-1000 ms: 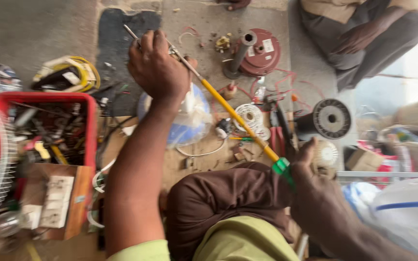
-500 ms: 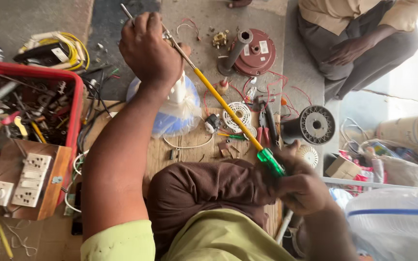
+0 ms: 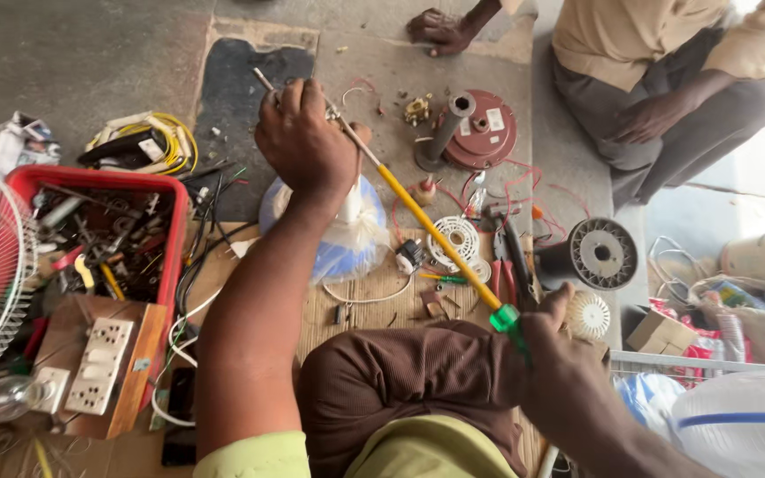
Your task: The person sits on the floor of a repair workshop and repairs an electric fan motor. They use a screwdriver to unscrew and adjust components, handle pliers and small motor parts, then hold the assembled motor and test it near a lit bulb on a test board.
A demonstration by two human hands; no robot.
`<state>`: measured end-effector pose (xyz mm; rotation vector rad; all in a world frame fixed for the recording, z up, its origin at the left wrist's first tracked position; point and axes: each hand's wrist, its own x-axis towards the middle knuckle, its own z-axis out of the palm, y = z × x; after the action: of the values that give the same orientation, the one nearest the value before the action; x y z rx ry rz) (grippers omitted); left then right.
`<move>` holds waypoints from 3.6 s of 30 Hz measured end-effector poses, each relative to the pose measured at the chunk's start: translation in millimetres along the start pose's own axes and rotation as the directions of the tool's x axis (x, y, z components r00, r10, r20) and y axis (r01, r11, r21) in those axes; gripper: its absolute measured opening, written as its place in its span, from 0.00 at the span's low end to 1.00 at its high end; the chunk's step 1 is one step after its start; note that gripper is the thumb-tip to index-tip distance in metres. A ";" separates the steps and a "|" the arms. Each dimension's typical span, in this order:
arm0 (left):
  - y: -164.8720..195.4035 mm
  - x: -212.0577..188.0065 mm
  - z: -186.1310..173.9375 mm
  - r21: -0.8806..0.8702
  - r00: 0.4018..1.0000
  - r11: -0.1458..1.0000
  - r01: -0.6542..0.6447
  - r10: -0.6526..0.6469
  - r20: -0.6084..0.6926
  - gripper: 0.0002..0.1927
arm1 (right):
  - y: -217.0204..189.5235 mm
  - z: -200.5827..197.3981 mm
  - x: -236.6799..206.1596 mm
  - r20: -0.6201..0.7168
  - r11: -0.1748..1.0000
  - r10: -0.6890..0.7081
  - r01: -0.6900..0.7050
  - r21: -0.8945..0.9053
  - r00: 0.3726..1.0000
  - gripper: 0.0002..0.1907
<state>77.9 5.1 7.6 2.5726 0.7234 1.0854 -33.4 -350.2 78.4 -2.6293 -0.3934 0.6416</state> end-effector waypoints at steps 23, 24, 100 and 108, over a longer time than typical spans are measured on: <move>-29.8 -5.7 -3.0 -0.018 0.976 0.976 -0.217 0.217 0.027 0.32 | -18.3 -27.9 -17.0 -0.388 0.817 -0.274 0.426 0.389 0.880 0.23; -29.4 -5.4 -3.0 -0.029 0.975 0.974 -0.224 0.224 0.002 0.35 | -21.7 -22.7 -19.2 -0.468 0.840 -0.319 0.474 0.263 0.824 0.20; -21.5 -11.6 9.8 0.102 0.993 0.991 -0.083 0.074 0.092 0.36 | -32.2 -24.0 -28.9 -0.201 0.927 -0.363 0.375 0.021 0.910 0.22; -14.0 -16.8 2.2 0.072 0.997 0.995 -0.072 0.071 0.027 0.37 | -41.2 -2.5 -38.4 0.099 0.982 -0.186 0.181 0.058 0.978 0.19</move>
<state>64.7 7.9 -9.7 2.6874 0.6818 1.0652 -72.1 -328.5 113.2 -2.4832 -0.6346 0.7182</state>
